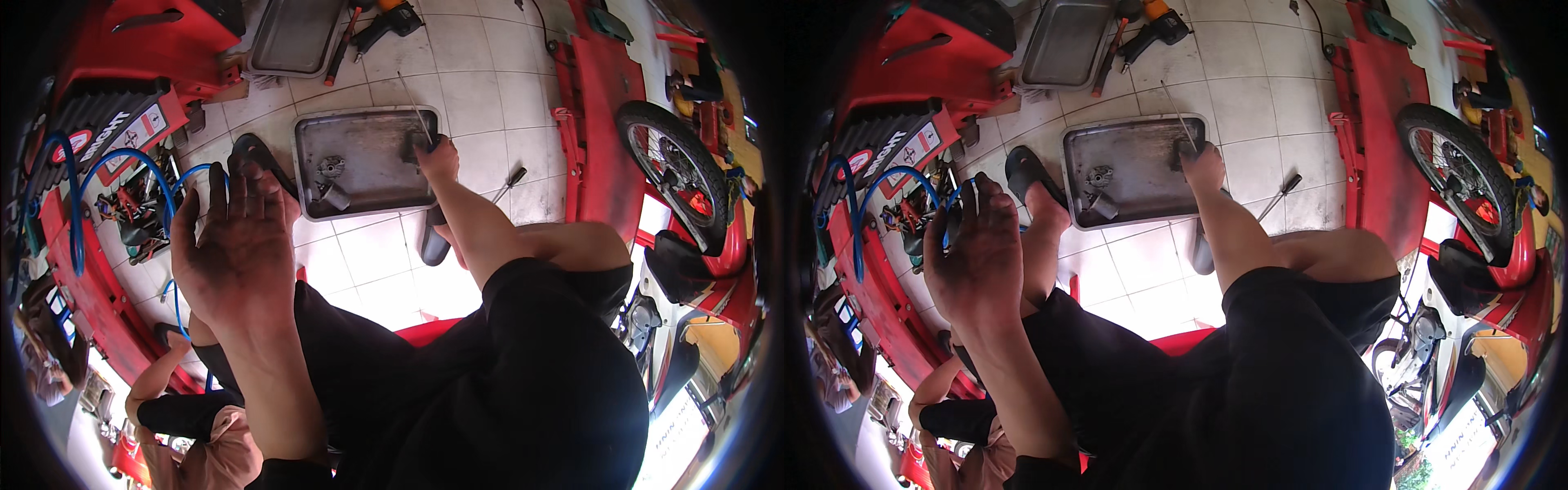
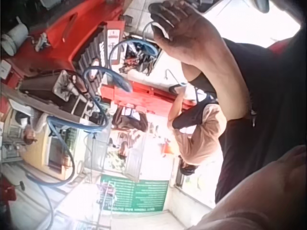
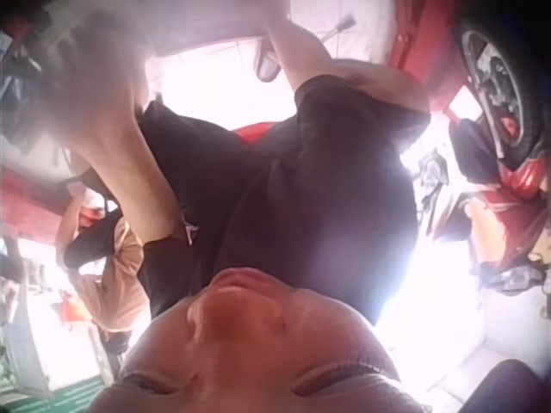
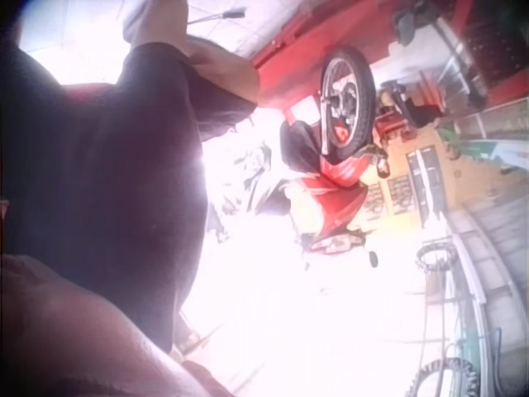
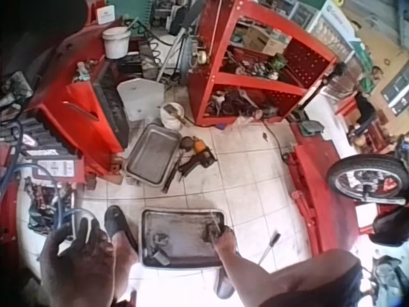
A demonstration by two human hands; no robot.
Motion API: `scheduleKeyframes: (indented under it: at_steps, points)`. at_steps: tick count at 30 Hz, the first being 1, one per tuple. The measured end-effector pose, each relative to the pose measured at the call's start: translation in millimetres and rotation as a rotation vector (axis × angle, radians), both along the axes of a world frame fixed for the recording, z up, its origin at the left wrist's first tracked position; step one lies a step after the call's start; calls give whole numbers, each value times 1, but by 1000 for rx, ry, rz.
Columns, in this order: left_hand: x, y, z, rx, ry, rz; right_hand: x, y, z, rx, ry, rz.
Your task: The person cleans a motorcycle carburetor by holding it over a tray and using a thin tool to clear internal passages, then wipes and reassembles parts of the unit.
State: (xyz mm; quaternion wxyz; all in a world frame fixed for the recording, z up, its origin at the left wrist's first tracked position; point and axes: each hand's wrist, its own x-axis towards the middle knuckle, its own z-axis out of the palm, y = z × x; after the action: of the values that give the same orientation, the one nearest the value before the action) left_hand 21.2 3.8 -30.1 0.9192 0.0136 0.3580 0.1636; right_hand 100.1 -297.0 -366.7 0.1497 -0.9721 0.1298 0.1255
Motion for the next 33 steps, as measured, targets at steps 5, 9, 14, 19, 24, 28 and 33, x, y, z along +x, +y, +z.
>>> scheduleKeyframes:
  at_steps: [5,9,14,19,24,28,33]
  points:
    - [2,0,2,16,10,-11,16,19,-3,1,261,-143]
    - [0,4,-2,47,23,-18,15,35,-4,-29,320,-161]
    - [5,2,0,84,100,-54,17,32,-14,-166,300,-220]
    - [7,-4,-3,41,-47,-53,29,25,-12,-124,362,-262]
    - [12,-5,6,182,140,56,24,43,-17,-111,352,-199]
    - [24,-20,-17,178,287,52,42,-12,-75,566,324,-269]
    - [20,-37,-5,153,73,-102,36,53,-20,291,159,-110]
